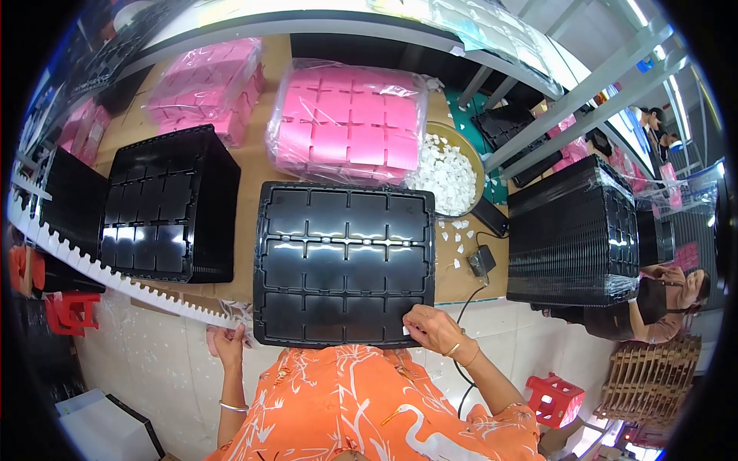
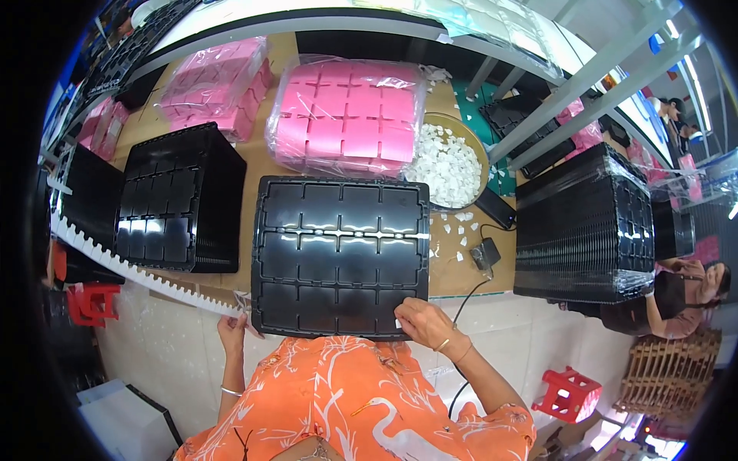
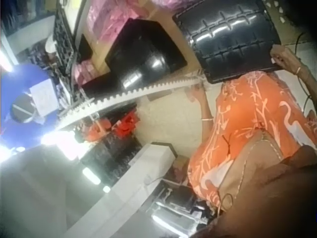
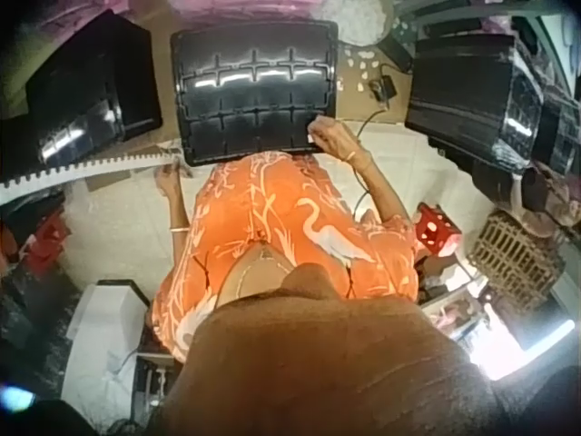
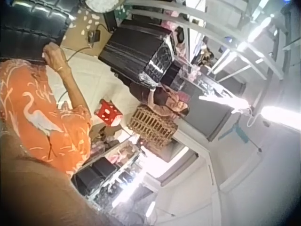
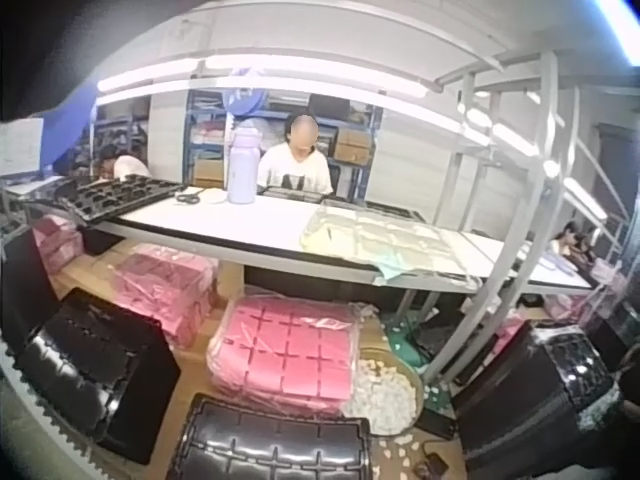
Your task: The person assembles plastic component trays by inserting pink foam liners into them and securing the liners with white interlocking plastic strips by hand.
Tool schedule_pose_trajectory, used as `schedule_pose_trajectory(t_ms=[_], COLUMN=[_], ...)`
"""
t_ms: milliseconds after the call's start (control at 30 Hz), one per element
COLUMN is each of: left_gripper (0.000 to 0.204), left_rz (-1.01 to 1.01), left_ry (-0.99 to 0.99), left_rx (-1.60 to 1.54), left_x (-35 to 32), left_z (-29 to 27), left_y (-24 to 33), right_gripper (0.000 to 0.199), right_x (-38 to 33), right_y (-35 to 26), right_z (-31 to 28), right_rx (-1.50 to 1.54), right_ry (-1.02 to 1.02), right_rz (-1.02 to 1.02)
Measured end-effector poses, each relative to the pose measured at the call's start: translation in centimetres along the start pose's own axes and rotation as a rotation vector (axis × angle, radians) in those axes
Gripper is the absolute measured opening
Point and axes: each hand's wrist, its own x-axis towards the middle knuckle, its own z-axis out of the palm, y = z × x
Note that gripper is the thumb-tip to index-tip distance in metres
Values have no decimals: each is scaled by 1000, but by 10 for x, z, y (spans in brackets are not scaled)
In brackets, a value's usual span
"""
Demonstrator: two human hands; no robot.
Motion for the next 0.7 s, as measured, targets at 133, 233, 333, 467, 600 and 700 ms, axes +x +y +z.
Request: schedule_pose_trajectory(t_ms=[133,233,333,467,600,700], left_gripper=[11,20,24,15,12,8], left_rz=[-91,19,94,125,282,388], left_ry=[-22,22,183,346,141,-52], left_rx=[-14,254,-58,-176,-203,-205], left_x=[5,25,4,-20,-21,5], left_z=[3,-27,-7,-17,16,77], left_y=[12,-43,13,65,127,175], right_gripper=[8,8,7,7,9,28], right_x=[-2,1,-7,18,79,113], right_y=[7,-1,6,5,65,176], right_z=[-1,-1,-17,-68,-97,-105], right_rx=[22,9,218,193,-38,-106], right_ry=[0,-9,-133,180,635,731], right_rz=[22,-22,77,160,111,160])
